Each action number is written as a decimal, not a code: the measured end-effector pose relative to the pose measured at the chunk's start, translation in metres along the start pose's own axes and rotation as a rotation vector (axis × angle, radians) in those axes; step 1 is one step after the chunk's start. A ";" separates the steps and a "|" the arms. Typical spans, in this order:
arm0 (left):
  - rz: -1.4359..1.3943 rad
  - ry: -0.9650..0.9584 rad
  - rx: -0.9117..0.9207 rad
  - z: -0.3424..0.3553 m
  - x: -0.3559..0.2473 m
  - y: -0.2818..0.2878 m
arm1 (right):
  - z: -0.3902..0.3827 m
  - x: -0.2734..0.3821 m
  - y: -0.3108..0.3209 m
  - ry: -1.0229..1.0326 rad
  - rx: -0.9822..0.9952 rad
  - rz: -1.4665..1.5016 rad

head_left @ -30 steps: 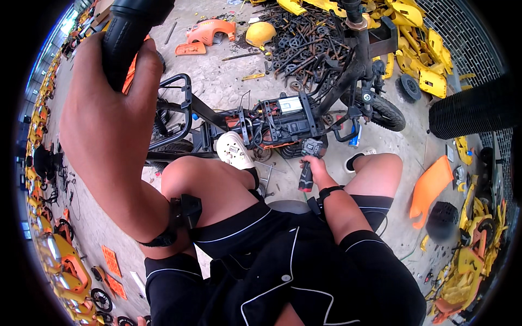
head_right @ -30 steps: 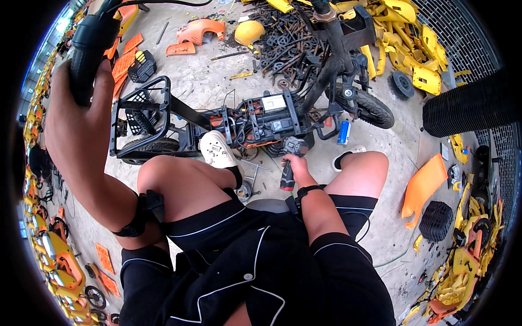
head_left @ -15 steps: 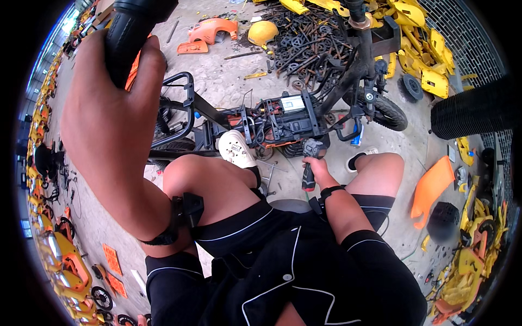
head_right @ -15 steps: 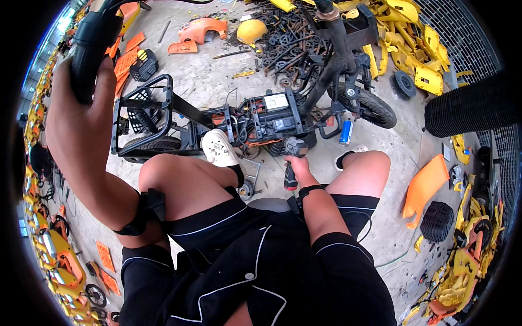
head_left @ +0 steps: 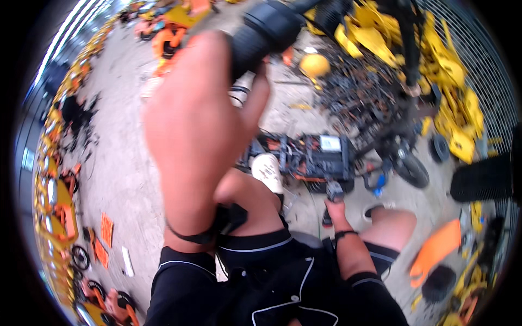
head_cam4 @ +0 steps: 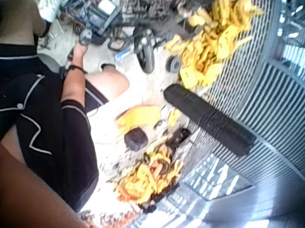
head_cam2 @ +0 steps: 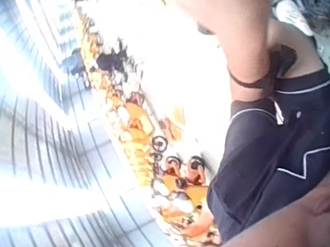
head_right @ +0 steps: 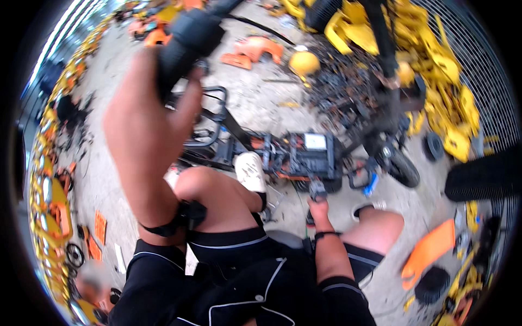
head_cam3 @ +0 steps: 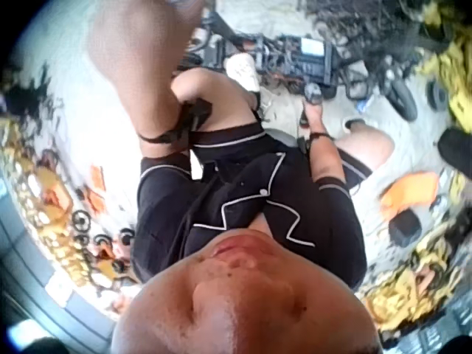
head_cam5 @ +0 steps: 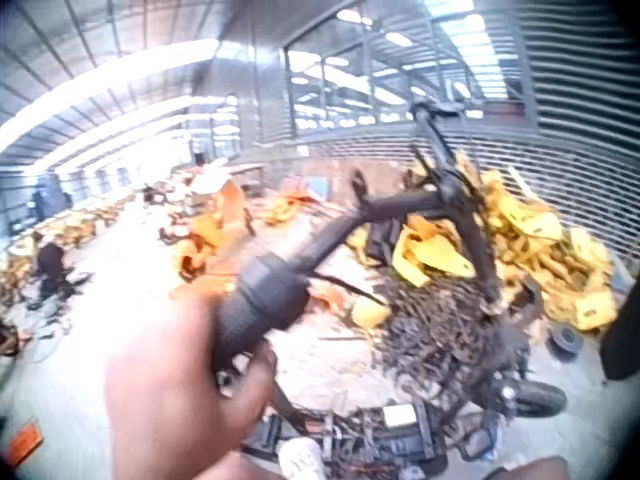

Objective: The person uses a power drill and their hands to disassemble or fasten components on an electric scooter frame while sitting on the floor, handling the handlebars and wiring.

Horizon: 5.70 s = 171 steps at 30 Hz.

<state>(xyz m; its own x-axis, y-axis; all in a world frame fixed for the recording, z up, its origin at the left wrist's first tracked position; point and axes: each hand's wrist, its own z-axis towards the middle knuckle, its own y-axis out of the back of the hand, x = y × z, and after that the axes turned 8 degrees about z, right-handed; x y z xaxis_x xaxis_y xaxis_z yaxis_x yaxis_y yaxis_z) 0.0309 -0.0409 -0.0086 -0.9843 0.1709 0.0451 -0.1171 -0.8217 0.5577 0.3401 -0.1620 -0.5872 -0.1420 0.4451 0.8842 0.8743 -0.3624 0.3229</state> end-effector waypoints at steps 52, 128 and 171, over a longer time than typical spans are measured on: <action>-0.034 0.045 0.099 0.008 -0.003 0.014 | 0.060 0.092 -0.001 -0.186 0.141 -0.308; -0.005 0.101 0.117 0.008 -0.008 0.017 | 0.051 0.099 0.009 -0.221 0.011 0.041; 0.051 0.103 0.052 0.009 0.017 0.028 | 0.011 0.074 -0.013 -0.110 -0.113 0.309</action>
<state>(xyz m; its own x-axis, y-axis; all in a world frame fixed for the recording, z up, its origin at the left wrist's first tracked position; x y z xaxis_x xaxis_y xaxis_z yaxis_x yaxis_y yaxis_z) 0.0117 -0.0563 0.0152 -0.9975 0.0704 -0.0092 -0.0619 -0.7980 0.5995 0.3235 -0.1150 -0.5298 0.1779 0.3832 0.9064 0.8102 -0.5798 0.0861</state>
